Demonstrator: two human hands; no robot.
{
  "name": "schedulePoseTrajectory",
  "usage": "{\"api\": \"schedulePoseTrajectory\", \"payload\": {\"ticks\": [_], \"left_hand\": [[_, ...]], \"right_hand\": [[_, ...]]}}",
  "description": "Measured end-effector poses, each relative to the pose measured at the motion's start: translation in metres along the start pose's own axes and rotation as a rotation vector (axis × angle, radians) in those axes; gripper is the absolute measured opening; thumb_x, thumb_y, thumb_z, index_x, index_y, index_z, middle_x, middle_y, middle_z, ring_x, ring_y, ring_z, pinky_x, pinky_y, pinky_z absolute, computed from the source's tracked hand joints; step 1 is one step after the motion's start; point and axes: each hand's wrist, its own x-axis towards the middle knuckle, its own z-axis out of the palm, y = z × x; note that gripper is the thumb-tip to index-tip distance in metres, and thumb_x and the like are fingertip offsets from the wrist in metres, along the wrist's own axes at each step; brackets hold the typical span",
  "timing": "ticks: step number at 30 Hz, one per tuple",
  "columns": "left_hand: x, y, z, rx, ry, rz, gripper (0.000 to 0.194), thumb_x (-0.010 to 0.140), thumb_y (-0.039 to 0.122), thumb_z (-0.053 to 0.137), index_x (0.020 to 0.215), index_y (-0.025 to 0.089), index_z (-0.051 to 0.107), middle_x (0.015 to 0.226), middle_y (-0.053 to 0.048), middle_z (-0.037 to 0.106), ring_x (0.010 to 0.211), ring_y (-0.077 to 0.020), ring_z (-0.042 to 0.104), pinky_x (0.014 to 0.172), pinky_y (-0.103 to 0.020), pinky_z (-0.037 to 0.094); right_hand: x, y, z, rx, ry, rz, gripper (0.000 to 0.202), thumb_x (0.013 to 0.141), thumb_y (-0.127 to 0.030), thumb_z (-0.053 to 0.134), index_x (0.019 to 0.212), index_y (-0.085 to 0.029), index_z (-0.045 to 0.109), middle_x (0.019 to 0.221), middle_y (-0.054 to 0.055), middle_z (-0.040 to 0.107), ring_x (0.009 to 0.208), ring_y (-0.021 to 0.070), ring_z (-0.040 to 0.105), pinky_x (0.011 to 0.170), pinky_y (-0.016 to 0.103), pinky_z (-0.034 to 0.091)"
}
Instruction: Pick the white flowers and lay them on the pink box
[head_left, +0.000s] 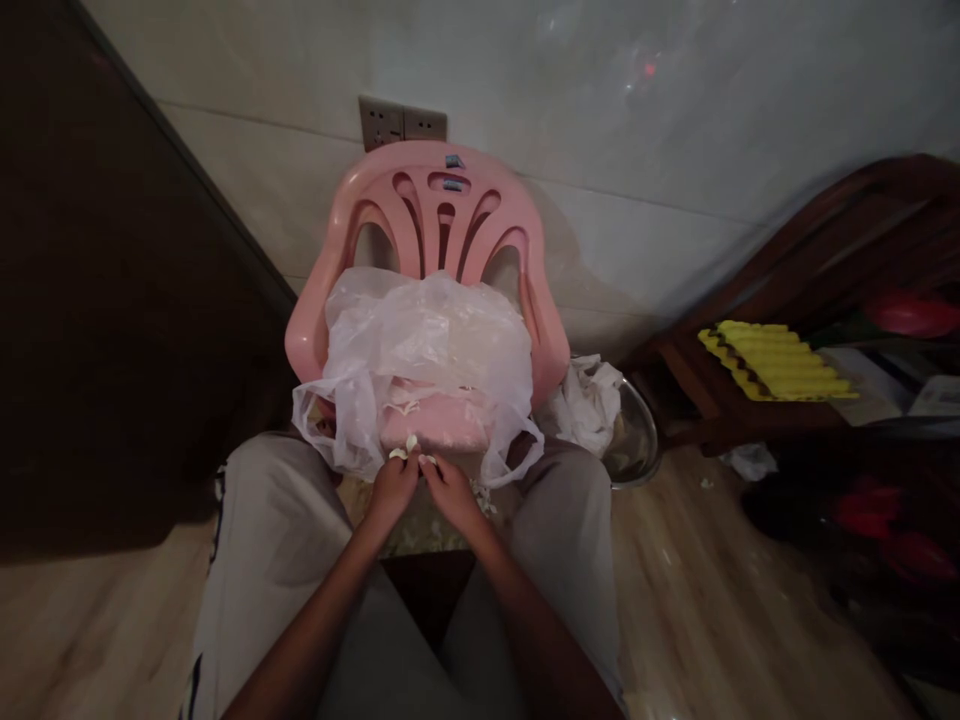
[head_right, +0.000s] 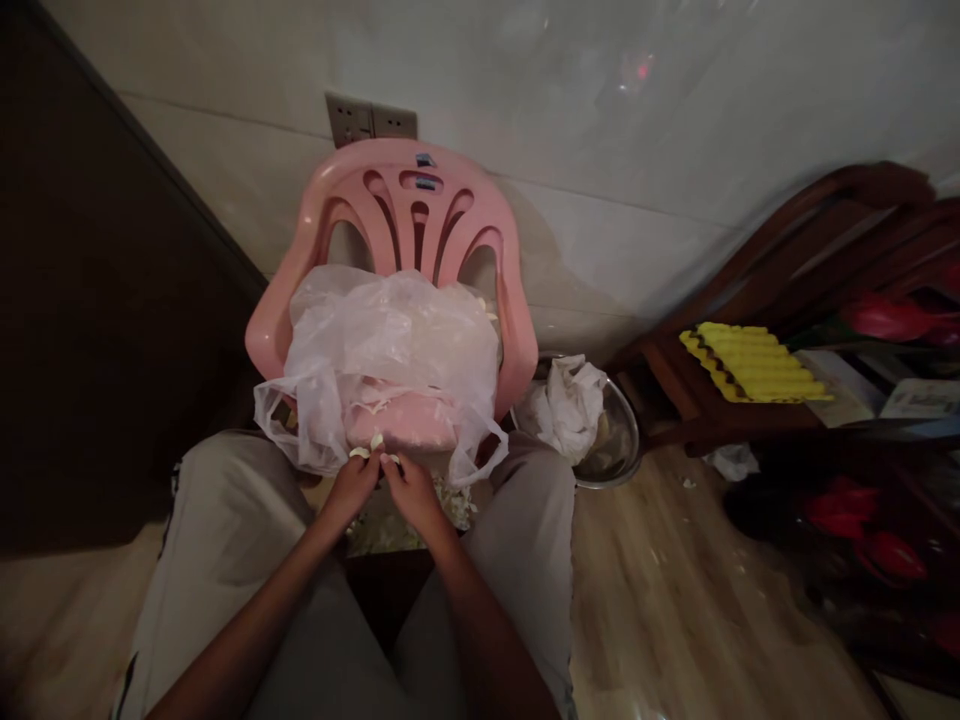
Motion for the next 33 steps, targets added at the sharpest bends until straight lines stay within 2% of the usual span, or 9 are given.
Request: {"api": "schedulePoseTrajectory", "payload": {"ticks": [3, 7, 12, 16, 18, 20, 24, 28, 33], "left_hand": [[0.002, -0.003, 0.002, -0.043, 0.002, -0.019, 0.041, 0.09, 0.05, 0.043, 0.063, 0.021, 0.054, 0.058, -0.003, 0.059, 0.061, -0.0204, 0.058, 0.06, -0.029, 0.035], [0.004, -0.005, 0.007, -0.221, -0.027, -0.069, 0.048, 0.084, 0.062, 0.047, 0.059, 0.022, 0.05, 0.051, 0.001, 0.053, 0.053, -0.018, 0.053, 0.055, -0.028, 0.036], [0.004, -0.003, 0.01, -0.393, -0.098, -0.176, 0.049, 0.076, 0.068, 0.05, 0.06, 0.023, 0.047, 0.044, 0.005, 0.044, 0.043, -0.0139, 0.045, 0.047, -0.026, 0.035], [0.002, -0.001, 0.01, -0.471, -0.114, -0.193, 0.052, 0.065, 0.073, 0.058, 0.061, 0.022, 0.046, 0.046, 0.007, 0.043, 0.042, -0.011, 0.042, 0.046, -0.025, 0.038], [0.0, 0.002, 0.012, -0.494, -0.108, -0.187, 0.056, 0.062, 0.076, 0.059, 0.058, 0.022, 0.045, 0.045, 0.008, 0.041, 0.04, -0.0101, 0.041, 0.045, -0.024, 0.038], [-0.003, 0.006, 0.014, -0.485, -0.1, -0.156, 0.059, 0.06, 0.08, 0.056, 0.054, 0.022, 0.044, 0.043, 0.006, 0.042, 0.04, -0.0103, 0.04, 0.044, -0.025, 0.036], [-0.01, 0.015, 0.013, -0.374, -0.072, -0.045, 0.063, 0.067, 0.082, 0.045, 0.048, 0.022, 0.045, 0.042, 0.002, 0.046, 0.042, -0.0126, 0.043, 0.045, -0.026, 0.033], [-0.013, 0.021, 0.007, -0.233, -0.028, 0.057, 0.06, 0.077, 0.075, 0.04, 0.056, 0.02, 0.053, 0.048, -0.002, 0.057, 0.049, -0.0172, 0.053, 0.052, -0.028, 0.039], [-0.011, 0.021, 0.004, -0.171, -0.043, 0.104, 0.055, 0.082, 0.069, 0.037, 0.064, 0.021, 0.056, 0.053, -0.004, 0.063, 0.055, -0.0213, 0.06, 0.056, -0.03, 0.043]], "right_hand": [[0.001, -0.001, 0.001, 0.031, 0.003, 0.003, 0.04, 0.096, -0.048, 0.042, 0.076, -0.019, 0.062, 0.063, -0.002, 0.055, 0.062, 0.0131, 0.049, 0.058, 0.023, 0.035], [0.002, -0.003, 0.001, 0.087, 0.022, -0.017, 0.046, 0.095, -0.05, 0.044, 0.063, -0.018, 0.055, 0.059, -0.003, 0.049, 0.06, 0.012, 0.045, 0.057, 0.023, 0.033], [0.002, -0.006, 0.0, 0.107, 0.088, -0.052, 0.036, 0.094, -0.049, 0.048, 0.076, -0.019, 0.059, 0.067, -0.003, 0.054, 0.065, 0.0128, 0.048, 0.063, 0.023, 0.037], [0.004, -0.009, -0.001, 0.139, 0.092, -0.016, 0.044, 0.091, -0.054, 0.047, 0.063, -0.02, 0.051, 0.06, -0.004, 0.047, 0.061, 0.0125, 0.043, 0.059, 0.024, 0.035], [0.006, -0.009, -0.001, 0.213, 0.094, 0.046, 0.047, 0.089, -0.057, 0.049, 0.059, -0.021, 0.045, 0.056, -0.005, 0.042, 0.057, 0.0118, 0.04, 0.056, 0.025, 0.033], [0.009, -0.007, 0.001, 0.33, 0.079, 0.173, 0.049, 0.084, -0.063, 0.052, 0.058, -0.022, 0.042, 0.052, -0.005, 0.038, 0.052, 0.0108, 0.037, 0.051, 0.025, 0.03], [0.009, -0.008, 0.004, 0.574, 0.052, 0.428, 0.05, 0.073, -0.067, 0.061, 0.059, -0.023, 0.042, 0.045, -0.009, 0.031, 0.041, 0.008, 0.027, 0.042, 0.024, 0.021], [0.002, -0.019, 0.0, 0.768, -0.035, 0.498, 0.043, 0.077, -0.061, 0.062, 0.067, -0.023, 0.044, 0.047, -0.01, 0.029, 0.039, 0.0063, 0.022, 0.041, 0.023, 0.012], [-0.001, -0.028, -0.007, 0.82, -0.105, 0.538, 0.043, 0.079, -0.058, 0.062, 0.067, -0.023, 0.041, 0.05, -0.011, 0.03, 0.04, 0.0045, 0.02, 0.04, 0.022, 0.006]]}}
